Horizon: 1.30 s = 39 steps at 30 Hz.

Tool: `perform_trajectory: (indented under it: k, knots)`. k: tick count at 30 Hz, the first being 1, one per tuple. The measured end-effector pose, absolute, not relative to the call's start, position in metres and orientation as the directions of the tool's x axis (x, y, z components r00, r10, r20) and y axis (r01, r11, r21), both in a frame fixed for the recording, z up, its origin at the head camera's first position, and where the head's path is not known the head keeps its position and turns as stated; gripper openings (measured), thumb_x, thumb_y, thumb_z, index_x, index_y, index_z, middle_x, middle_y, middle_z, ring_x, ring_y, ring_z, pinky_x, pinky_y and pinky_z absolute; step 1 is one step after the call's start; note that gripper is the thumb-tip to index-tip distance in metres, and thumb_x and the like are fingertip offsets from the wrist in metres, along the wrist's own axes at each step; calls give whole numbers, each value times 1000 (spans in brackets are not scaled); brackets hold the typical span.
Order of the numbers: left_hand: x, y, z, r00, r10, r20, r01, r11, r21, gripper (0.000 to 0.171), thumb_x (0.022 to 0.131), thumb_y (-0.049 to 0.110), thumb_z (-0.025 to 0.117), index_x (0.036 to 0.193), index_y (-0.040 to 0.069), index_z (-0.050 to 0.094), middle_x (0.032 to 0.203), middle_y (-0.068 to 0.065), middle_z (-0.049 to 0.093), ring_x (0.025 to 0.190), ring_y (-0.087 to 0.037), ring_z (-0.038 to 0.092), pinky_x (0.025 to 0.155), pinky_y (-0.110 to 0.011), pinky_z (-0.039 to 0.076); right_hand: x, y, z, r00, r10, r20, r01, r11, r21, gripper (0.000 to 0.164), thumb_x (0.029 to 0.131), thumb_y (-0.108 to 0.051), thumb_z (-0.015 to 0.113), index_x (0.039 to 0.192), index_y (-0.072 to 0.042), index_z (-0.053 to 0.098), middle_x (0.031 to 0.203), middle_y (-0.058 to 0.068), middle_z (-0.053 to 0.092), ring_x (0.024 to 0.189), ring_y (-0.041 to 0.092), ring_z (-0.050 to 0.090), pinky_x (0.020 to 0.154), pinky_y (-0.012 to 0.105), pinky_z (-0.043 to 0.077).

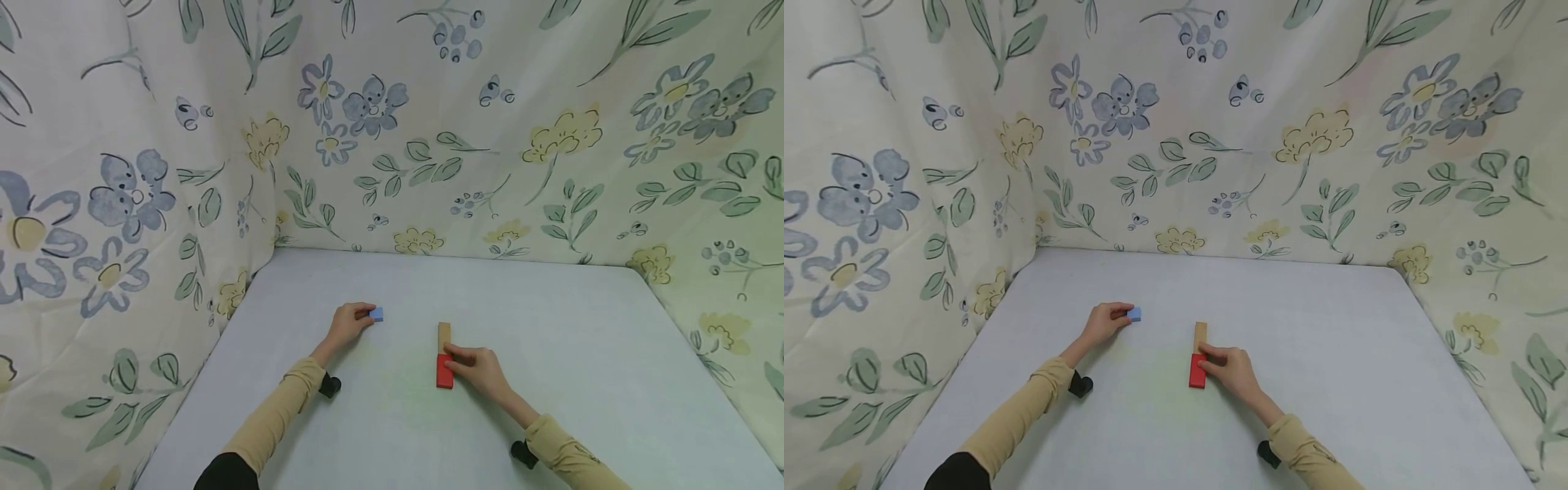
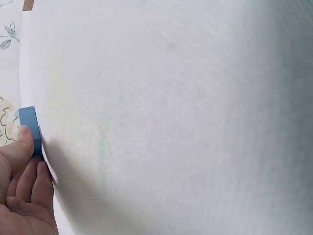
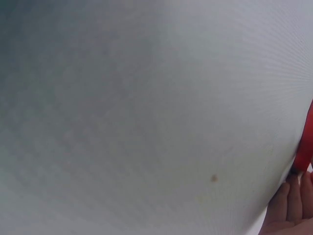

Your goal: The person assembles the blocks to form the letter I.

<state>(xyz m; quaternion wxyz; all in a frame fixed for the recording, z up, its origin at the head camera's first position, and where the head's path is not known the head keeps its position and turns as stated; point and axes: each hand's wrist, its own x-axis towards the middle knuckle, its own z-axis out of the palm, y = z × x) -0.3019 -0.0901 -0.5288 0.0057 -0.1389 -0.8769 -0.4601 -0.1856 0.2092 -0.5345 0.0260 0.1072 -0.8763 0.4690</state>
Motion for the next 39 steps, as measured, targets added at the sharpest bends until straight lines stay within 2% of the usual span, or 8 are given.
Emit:
perform_trajectory:
  k: [22, 39]
  knots:
    - [-301, -85, -529, -958, 227, 177, 275, 542, 794, 28, 83, -1, 68, 111, -3, 68, 114, -20, 68, 107, -29, 65, 89, -38, 55, -185, 211, -535, -974, -167, 155, -221, 536, -815, 40, 80, -15, 76, 118, -7, 67, 116, 7, 68, 111, 24, 64, 89, 36, 54]
    - [-304, -58, -498, -941, 262, 213, 320, 493, 809, 30, 85, 2, 67, 115, -2, 67, 117, -18, 67, 107, -28, 65, 88, -32, 55, -185, 210, -534, -977, -163, 139, -207, 544, -813, 40, 79, -14, 76, 118, -7, 67, 116, 7, 68, 112, 24, 63, 90, 37, 54]
